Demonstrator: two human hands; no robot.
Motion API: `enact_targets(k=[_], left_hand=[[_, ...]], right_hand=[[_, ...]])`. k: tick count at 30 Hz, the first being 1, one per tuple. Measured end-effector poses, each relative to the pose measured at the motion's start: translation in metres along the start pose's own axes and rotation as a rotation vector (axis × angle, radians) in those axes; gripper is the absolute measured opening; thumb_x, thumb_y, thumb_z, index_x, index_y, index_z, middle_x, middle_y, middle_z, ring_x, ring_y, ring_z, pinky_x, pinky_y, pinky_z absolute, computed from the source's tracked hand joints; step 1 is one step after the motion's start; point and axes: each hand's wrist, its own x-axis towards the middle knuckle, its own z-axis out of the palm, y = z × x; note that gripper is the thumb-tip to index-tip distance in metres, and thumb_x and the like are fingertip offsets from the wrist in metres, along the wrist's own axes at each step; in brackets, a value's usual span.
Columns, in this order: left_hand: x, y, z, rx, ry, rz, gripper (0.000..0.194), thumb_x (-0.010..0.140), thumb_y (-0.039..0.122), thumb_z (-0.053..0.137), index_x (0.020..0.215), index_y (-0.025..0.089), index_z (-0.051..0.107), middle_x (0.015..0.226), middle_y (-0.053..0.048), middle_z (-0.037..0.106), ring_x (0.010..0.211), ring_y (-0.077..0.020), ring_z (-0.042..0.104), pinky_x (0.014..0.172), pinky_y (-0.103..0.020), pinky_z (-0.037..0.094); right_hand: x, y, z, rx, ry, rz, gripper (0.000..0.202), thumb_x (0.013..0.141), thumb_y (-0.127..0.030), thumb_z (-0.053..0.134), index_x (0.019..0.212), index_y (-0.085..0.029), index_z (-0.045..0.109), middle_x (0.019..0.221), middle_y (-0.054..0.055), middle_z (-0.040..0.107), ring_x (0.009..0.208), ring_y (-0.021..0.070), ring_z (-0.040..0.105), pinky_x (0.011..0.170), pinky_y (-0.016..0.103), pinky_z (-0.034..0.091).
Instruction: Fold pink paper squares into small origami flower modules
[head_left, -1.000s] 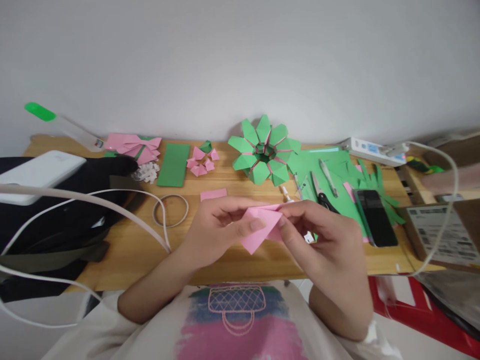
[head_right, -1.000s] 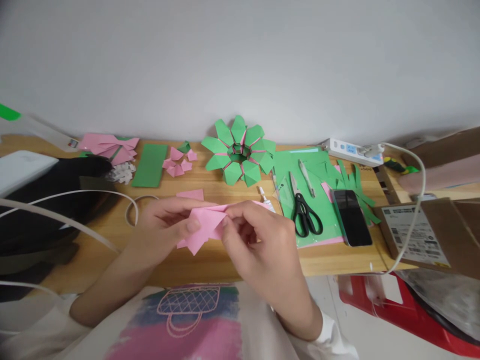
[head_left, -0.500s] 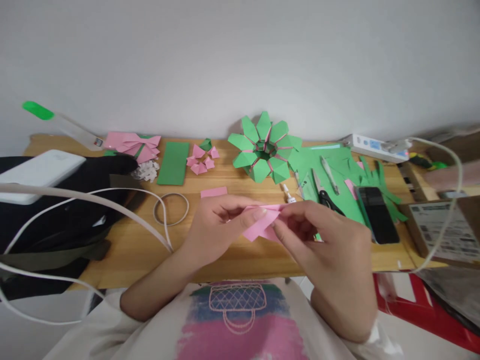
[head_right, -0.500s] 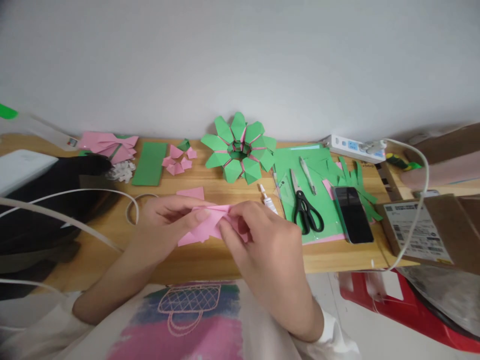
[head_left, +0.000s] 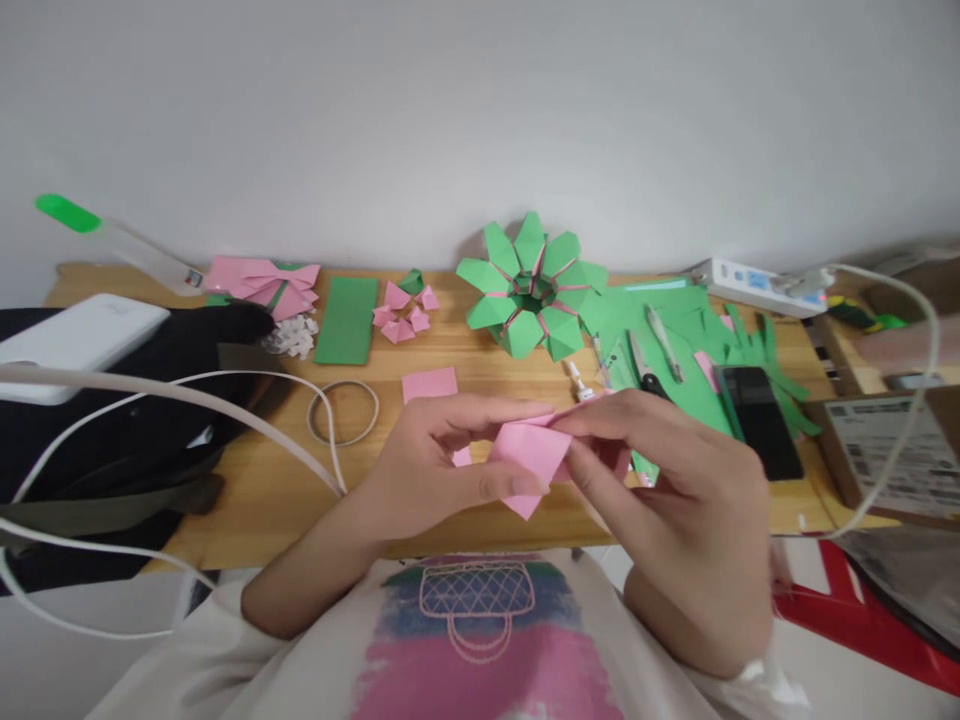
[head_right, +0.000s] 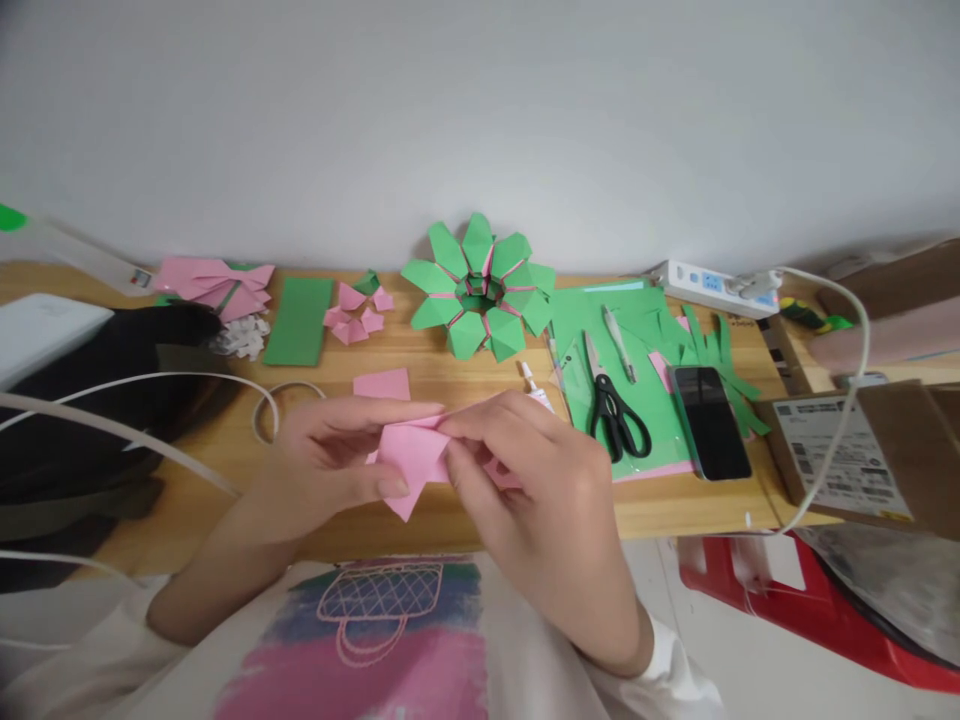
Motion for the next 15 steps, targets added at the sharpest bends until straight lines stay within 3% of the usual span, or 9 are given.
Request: enact_targets(k=[7,15], left_hand=[[-0.0026,0.0068,-0.0013,0.149,0.017,-0.015,0.031,0.08,0.012,0.071,0.1,0.036,0.076,0.094,0.005,0.078,0.082,-0.013,0.073,0.07,-0.02,0.056],[-0.0042,0.0063,-0.0004,0.178,0.067,-0.058,0.016,0.086,0.029,0.066,0.097,0.032,0.078,0.081,0.0,0.077,0.063,-0.0133,0.062,0.051,-0.022,0.045]], right_hand=[[0.0,-0.0017,-0.0031,0.042,-0.01,0.037,0.013,0.083,-0.011,0.065,0.085,-0.023,0.069,0.075,-0.004,0.066,0.058,0.0066,0.055,0.051,0.021,0.046],[0.0018,-0.0091,-0.0053,-0.014,-0.034,0.058,0.014,0.085,-0.014,0.062,0.088,-0.026,0.069,0.078,-0.002,0.068,0.059,0.01,0.059,0.052,0.025,0.048]])
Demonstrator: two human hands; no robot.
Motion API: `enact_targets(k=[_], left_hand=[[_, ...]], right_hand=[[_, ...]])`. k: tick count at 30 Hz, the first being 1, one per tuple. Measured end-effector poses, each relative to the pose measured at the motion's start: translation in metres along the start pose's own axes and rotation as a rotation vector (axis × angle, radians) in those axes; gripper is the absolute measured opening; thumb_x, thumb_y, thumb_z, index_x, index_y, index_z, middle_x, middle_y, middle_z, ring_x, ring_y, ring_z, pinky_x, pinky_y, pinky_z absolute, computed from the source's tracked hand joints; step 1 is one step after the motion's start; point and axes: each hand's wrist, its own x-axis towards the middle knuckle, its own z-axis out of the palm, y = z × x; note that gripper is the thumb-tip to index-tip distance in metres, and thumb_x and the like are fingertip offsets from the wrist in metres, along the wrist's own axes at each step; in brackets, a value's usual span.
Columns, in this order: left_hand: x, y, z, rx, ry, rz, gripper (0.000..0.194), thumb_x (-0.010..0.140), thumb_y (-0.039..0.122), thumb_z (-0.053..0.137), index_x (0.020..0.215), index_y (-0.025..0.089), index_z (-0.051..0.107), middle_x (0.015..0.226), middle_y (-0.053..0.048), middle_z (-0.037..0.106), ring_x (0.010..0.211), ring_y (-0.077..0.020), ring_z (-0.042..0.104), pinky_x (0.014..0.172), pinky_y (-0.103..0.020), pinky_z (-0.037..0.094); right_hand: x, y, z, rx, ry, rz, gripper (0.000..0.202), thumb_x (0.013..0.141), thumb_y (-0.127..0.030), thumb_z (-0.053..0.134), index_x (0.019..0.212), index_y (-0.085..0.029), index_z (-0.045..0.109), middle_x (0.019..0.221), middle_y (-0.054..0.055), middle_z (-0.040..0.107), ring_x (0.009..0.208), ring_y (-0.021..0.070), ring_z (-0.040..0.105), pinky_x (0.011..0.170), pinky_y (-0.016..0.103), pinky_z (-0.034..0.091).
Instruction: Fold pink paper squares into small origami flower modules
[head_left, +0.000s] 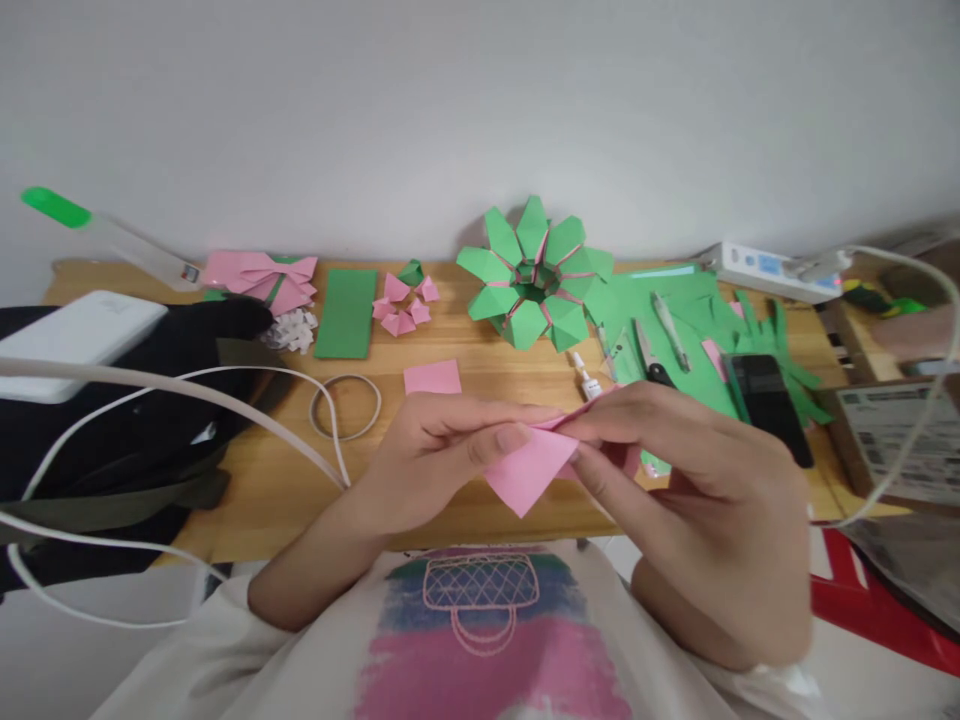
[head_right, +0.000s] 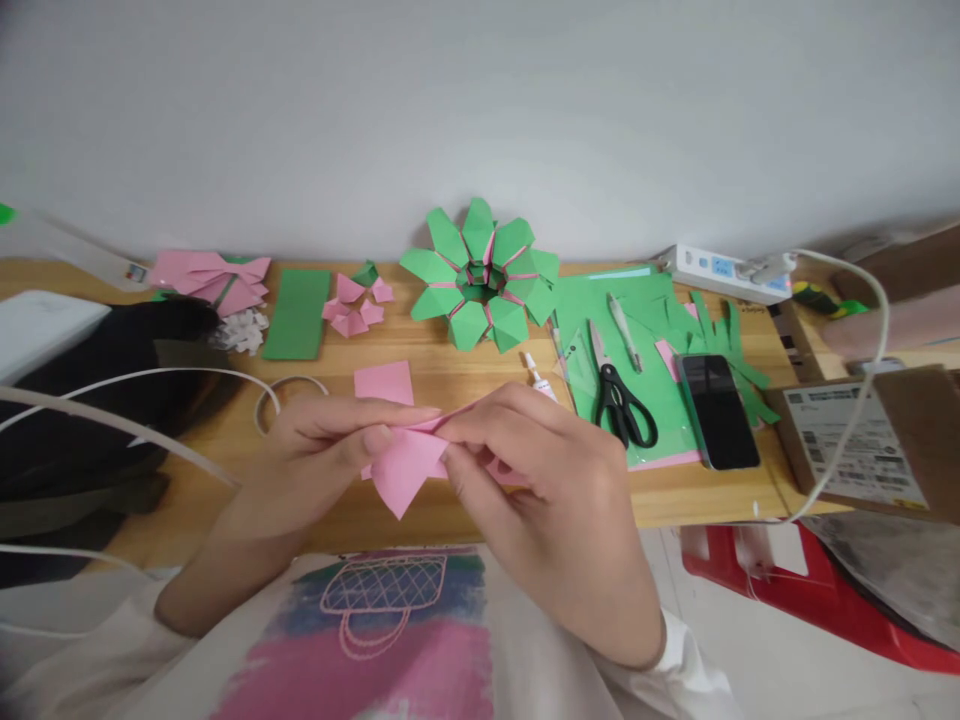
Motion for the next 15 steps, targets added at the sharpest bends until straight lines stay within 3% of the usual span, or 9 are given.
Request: enact_targets(k=[5,10,15], left_hand=[[-0.0003,0.0012,0.0024,-0.061,0.009,-0.032,0.015,0.086,0.032,0.066,0.091,0.032,0.08,0.067,0.002,0.071,0.054,-0.0096,0.052,0.048,-0.021,0.038],[-0.0022,0.0052,0.004,-0.06,0.064,-0.115,0.016,0.087,0.033,0.065,0.085,0.029,0.08,0.072,0.001,0.073,0.063,-0.0118,0.06,0.055,-0.022,0.045],[-0.0004,0.003,0.0074,-0.051,0.133,-0.14,0.013,0.081,0.034,0.07,0.082,0.026,0.08,0.077,-0.001,0.076,0.066,-0.0145,0.066,0.052,-0.022,0.049]], right_hand=[[0.0022,0.0009,-0.0016,-0.016,-0.05,0.001,0.012,0.085,-0.013,0.061,0.085,-0.024,0.067,0.077,-0.002,0.066,0.06,0.0089,0.058,0.054,0.023,0.046],[0.002,0.0018,-0.0009,-0.041,-0.056,-0.019,0.01,0.085,-0.013,0.062,0.084,-0.023,0.066,0.075,-0.002,0.065,0.058,0.0079,0.056,0.051,0.022,0.043],[0.0017,-0.0003,0.0036,-0.071,0.022,0.082,0.011,0.084,-0.016,0.065,0.077,-0.024,0.066,0.069,-0.003,0.066,0.058,0.0099,0.058,0.051,0.024,0.042]])
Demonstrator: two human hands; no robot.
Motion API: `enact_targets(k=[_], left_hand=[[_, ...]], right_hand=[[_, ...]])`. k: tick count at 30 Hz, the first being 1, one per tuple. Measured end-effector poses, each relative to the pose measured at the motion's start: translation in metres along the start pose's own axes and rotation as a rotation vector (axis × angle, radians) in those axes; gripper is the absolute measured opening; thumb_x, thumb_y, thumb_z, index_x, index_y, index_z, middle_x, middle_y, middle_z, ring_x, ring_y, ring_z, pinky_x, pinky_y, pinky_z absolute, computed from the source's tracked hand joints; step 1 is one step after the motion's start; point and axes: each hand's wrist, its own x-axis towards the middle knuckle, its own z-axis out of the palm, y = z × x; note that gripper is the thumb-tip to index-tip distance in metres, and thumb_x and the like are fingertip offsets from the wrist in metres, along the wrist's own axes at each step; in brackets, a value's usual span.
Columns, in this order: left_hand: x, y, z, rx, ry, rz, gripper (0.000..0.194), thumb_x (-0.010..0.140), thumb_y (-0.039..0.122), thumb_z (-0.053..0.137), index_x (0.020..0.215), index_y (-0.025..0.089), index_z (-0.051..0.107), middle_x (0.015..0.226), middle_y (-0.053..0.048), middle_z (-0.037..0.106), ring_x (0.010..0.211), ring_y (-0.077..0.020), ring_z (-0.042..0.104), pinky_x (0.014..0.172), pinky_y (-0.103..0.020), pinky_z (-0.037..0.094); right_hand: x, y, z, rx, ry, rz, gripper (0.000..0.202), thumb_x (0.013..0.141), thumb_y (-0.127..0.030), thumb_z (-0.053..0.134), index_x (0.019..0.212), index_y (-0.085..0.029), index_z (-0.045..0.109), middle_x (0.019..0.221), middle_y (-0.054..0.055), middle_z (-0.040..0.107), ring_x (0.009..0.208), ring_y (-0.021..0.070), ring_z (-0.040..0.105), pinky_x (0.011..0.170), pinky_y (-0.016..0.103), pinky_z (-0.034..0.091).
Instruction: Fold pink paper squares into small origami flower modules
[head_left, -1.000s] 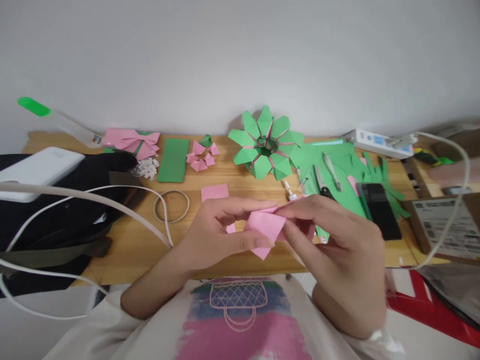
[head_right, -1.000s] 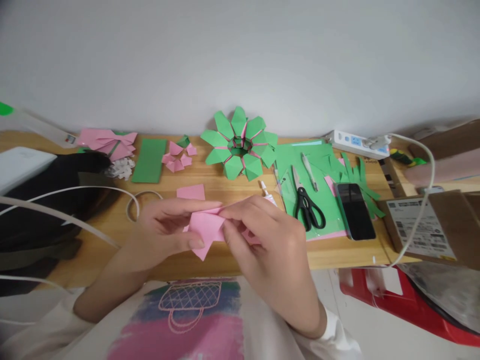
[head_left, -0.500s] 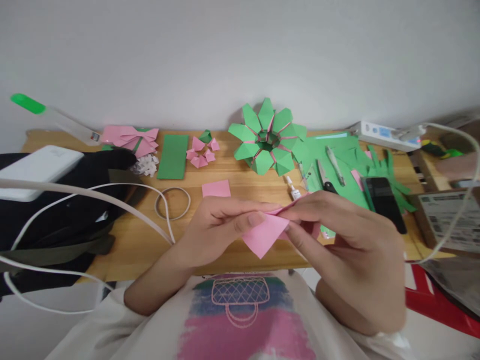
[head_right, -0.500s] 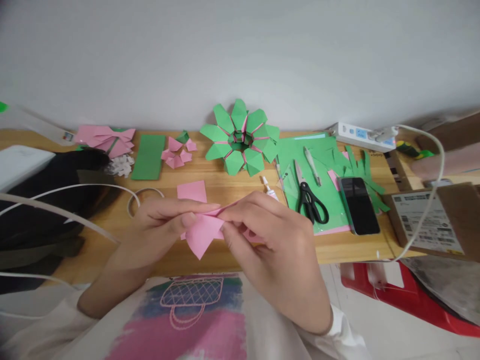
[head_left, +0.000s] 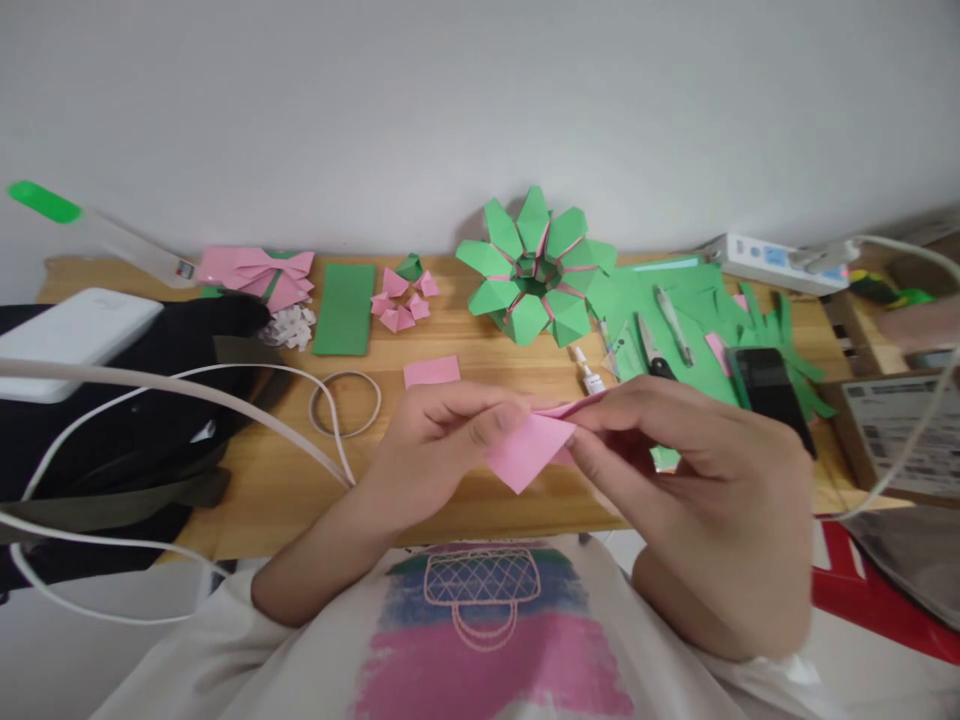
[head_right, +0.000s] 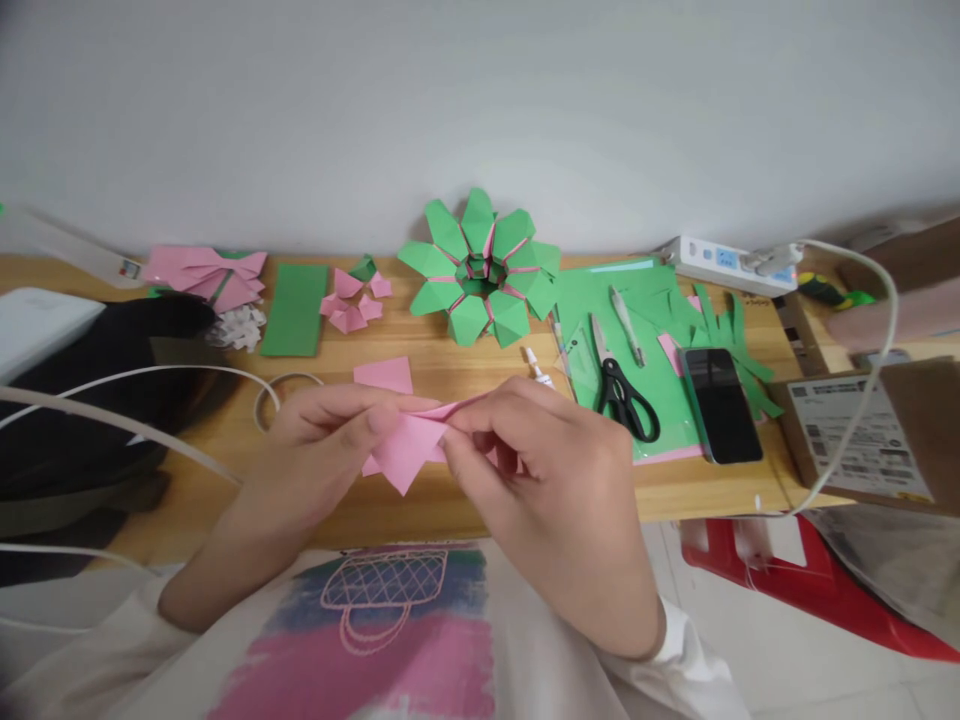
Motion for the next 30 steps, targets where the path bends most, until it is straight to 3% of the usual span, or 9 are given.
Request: enact_targets(k=[5,9,14,17,20,24,30], left_hand=[[0.006,-0.001,0.006,-0.005,0.052,0.065,0.013,0.073,0.016,0.075,0.076,0.028,0.079,0.075,0.002,0.077,0.067,-0.0139,0.069,0.058,-0.022,0.054],[0.012,-0.005,0.005,-0.02,0.083,0.081,0.012,0.072,0.016,0.074,0.07,0.027,0.078,0.069,0.003,0.075,0.063,-0.0115,0.067,0.057,-0.021,0.053],[0.018,-0.012,0.003,-0.08,0.106,0.055,0.005,0.071,0.021,0.075,0.068,0.024,0.077,0.063,0.003,0.072,0.053,-0.0079,0.059,0.046,-0.017,0.046],[0.019,-0.011,0.006,-0.063,0.14,0.03,0.004,0.069,0.021,0.074,0.066,0.022,0.076,0.059,0.003,0.07,0.05,-0.008,0.057,0.043,-0.017,0.043],[0.019,-0.01,0.007,-0.053,0.159,0.021,0.003,0.067,0.022,0.073,0.065,0.022,0.075,0.058,0.003,0.069,0.05,-0.0087,0.057,0.043,-0.018,0.043],[0.018,-0.008,0.007,0.03,0.119,0.057,0.003,0.069,0.023,0.073,0.066,0.022,0.074,0.061,0.003,0.069,0.053,-0.009,0.058,0.046,-0.018,0.044],[0.02,-0.006,0.006,0.152,0.082,0.068,0.011,0.072,0.028,0.072,0.066,0.019,0.071,0.06,0.002,0.067,0.053,-0.0093,0.056,0.045,-0.019,0.043]], right_hand=[[0.0,0.002,0.003,-0.036,-0.032,-0.016,0.011,0.083,-0.018,0.067,0.073,-0.022,0.066,0.062,-0.004,0.062,0.053,0.0078,0.053,0.05,0.024,0.04],[-0.002,0.003,-0.002,-0.105,-0.039,-0.027,0.01,0.083,-0.026,0.069,0.074,-0.022,0.067,0.062,-0.003,0.06,0.051,0.0086,0.051,0.049,0.025,0.038],[0.002,0.008,-0.012,-0.076,0.078,-0.048,0.004,0.083,-0.025,0.068,0.085,-0.022,0.068,0.076,0.0,0.064,0.062,0.0114,0.055,0.056,0.025,0.042],[0.008,0.012,-0.013,-0.009,-0.036,-0.032,0.007,0.086,-0.025,0.064,0.089,-0.021,0.069,0.085,0.002,0.069,0.073,0.0136,0.061,0.063,0.025,0.046],[0.012,0.015,-0.01,0.059,-0.182,0.024,0.008,0.086,-0.022,0.062,0.081,-0.021,0.068,0.073,-0.001,0.069,0.065,0.0111,0.06,0.057,0.023,0.044],[0.013,0.016,-0.006,0.133,-0.207,0.082,0.013,0.085,-0.019,0.06,0.073,-0.02,0.065,0.064,-0.003,0.065,0.057,0.0091,0.057,0.049,0.02,0.04],[0.014,0.018,-0.005,0.174,-0.215,0.094,0.013,0.085,-0.02,0.062,0.073,-0.019,0.066,0.065,-0.003,0.067,0.059,0.0088,0.057,0.051,0.018,0.041]])
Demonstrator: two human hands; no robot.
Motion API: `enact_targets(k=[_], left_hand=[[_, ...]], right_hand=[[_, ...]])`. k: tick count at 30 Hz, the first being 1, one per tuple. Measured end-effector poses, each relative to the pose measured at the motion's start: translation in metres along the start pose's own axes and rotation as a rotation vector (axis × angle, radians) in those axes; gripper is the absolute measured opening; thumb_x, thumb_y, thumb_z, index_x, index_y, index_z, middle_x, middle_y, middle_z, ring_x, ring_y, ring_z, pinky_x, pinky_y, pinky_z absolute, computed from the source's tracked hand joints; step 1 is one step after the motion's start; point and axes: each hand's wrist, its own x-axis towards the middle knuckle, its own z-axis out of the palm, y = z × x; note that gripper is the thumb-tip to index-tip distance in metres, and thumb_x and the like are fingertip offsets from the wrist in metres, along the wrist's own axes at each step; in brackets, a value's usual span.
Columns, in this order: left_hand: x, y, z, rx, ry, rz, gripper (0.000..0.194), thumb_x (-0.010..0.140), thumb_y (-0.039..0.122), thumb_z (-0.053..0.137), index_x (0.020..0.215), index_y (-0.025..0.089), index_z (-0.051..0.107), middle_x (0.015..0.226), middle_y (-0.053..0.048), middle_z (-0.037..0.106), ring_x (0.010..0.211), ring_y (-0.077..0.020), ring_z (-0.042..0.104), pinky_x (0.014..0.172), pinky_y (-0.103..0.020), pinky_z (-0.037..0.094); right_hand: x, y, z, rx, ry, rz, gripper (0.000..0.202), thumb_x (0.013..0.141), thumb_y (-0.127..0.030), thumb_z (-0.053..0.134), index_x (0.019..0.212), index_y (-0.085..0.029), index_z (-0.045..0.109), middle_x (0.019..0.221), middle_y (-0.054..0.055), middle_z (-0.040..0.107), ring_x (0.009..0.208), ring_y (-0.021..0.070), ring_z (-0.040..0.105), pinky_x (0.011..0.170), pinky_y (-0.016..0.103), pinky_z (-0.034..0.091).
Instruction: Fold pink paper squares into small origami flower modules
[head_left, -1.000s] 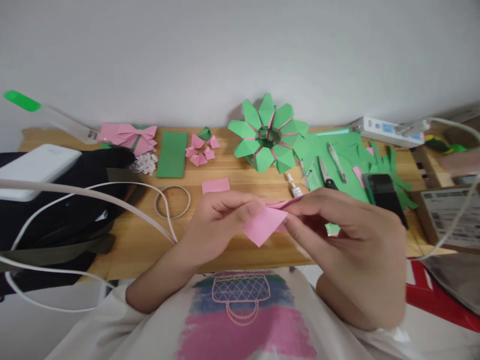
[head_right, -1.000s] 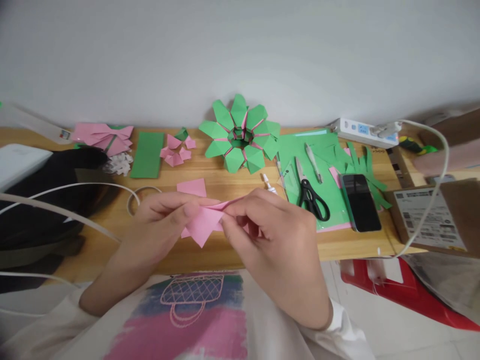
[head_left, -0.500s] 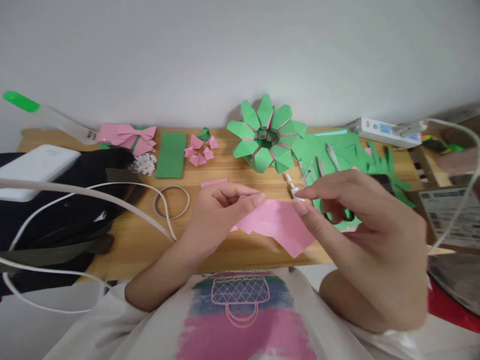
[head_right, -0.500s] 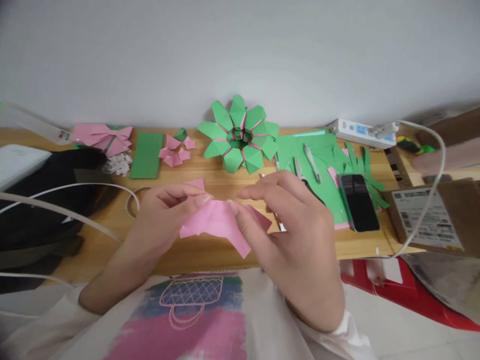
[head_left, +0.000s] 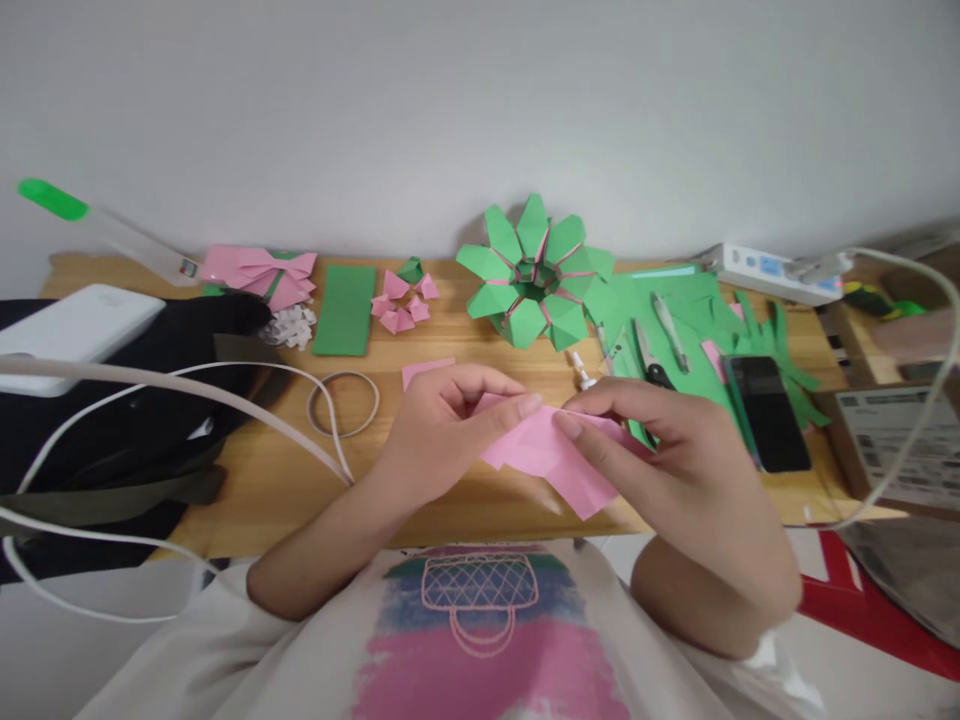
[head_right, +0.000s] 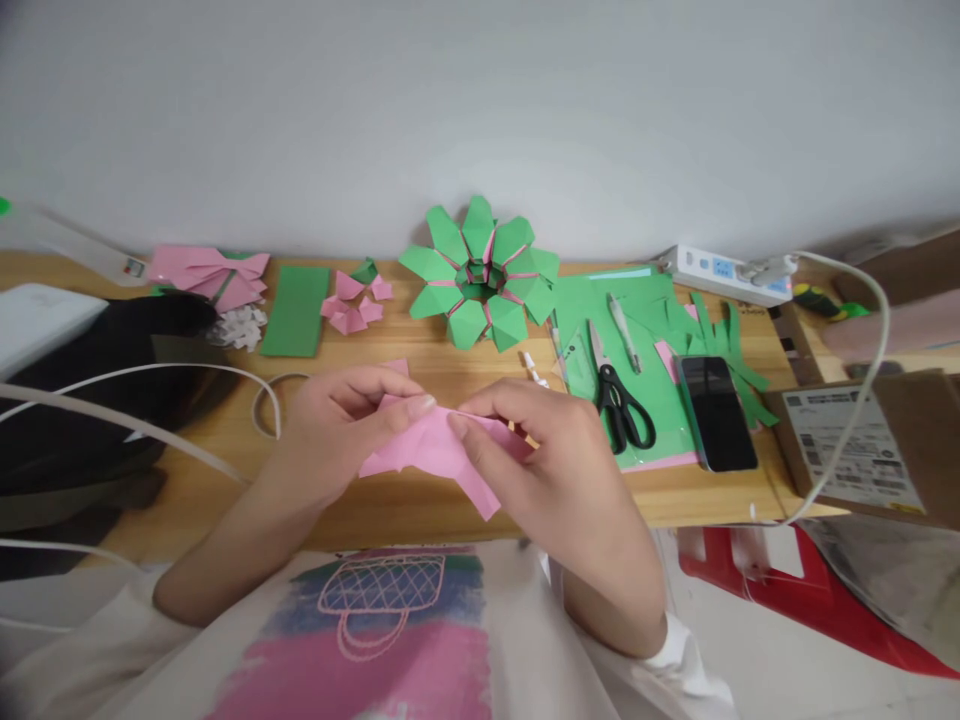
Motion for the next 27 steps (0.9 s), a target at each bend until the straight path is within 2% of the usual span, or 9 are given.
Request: enact_targets(k=[9,16,21,27], left_hand=[[0.001,-0.002,0.0,0.047,0.002,0.08,0.012,0.077,0.025,0.067,0.065,0.02,0.071,0.061,0.002,0.067,0.057,-0.0119,0.057,0.051,-0.022,0.044],[-0.002,-0.001,0.003,0.105,0.004,0.13,0.013,0.078,0.024,0.068,0.066,0.019,0.07,0.061,0.001,0.068,0.056,-0.0117,0.057,0.051,-0.022,0.044],[0.0,-0.002,0.0,0.034,-0.022,0.126,0.007,0.077,0.022,0.071,0.071,0.019,0.072,0.069,0.0,0.073,0.064,-0.0128,0.064,0.057,-0.021,0.049],[0.0,-0.009,-0.005,0.024,-0.018,0.134,0.01,0.078,0.022,0.069,0.07,0.02,0.074,0.07,0.0,0.074,0.062,-0.0127,0.065,0.053,-0.021,0.048]], right_hand=[[0.0,0.002,-0.001,0.017,-0.018,0.02,0.015,0.085,-0.023,0.062,0.071,-0.019,0.067,0.062,-0.002,0.065,0.056,0.0098,0.055,0.049,0.021,0.041],[0.004,0.006,0.006,0.046,0.034,-0.025,0.006,0.081,-0.02,0.066,0.076,-0.02,0.069,0.069,-0.001,0.071,0.062,0.0107,0.061,0.055,0.021,0.047],[0.005,0.013,0.006,0.076,0.077,-0.052,0.006,0.081,-0.018,0.066,0.076,-0.02,0.069,0.07,-0.001,0.071,0.063,0.0113,0.062,0.058,0.022,0.047],[0.006,0.014,0.005,0.088,0.053,-0.024,0.007,0.08,-0.019,0.066,0.074,-0.019,0.069,0.069,-0.001,0.07,0.062,0.0114,0.061,0.055,0.022,0.046]])
